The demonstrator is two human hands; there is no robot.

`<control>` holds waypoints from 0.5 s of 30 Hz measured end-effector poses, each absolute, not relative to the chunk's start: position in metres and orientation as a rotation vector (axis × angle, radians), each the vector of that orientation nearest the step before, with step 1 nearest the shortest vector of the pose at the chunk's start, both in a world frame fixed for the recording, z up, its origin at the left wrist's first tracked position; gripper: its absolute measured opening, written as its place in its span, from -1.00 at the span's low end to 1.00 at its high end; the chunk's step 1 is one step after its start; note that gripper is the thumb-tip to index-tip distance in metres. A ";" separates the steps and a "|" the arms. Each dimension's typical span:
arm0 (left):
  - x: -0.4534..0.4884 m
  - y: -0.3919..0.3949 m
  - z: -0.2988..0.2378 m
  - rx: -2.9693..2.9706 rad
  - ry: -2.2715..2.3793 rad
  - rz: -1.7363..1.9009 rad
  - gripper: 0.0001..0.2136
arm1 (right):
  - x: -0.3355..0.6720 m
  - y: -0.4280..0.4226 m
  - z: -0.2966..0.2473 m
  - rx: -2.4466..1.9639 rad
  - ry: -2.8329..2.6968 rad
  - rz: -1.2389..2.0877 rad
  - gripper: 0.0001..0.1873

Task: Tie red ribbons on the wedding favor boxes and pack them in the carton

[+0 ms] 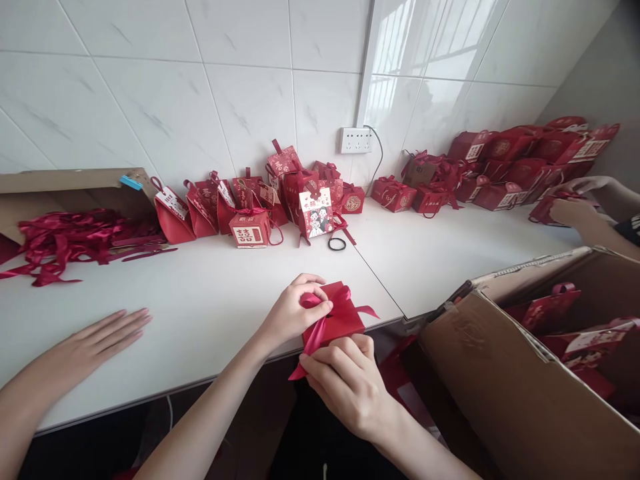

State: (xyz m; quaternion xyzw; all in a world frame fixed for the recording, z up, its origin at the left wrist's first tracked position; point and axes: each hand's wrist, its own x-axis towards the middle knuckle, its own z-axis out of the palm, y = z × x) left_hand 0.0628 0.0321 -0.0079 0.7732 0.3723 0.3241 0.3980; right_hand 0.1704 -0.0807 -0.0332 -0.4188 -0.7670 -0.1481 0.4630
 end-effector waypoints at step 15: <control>0.056 0.027 0.000 1.962 0.910 0.679 -0.88 | 0.236 -0.063 -0.009 -1.628 -1.381 0.856 -0.52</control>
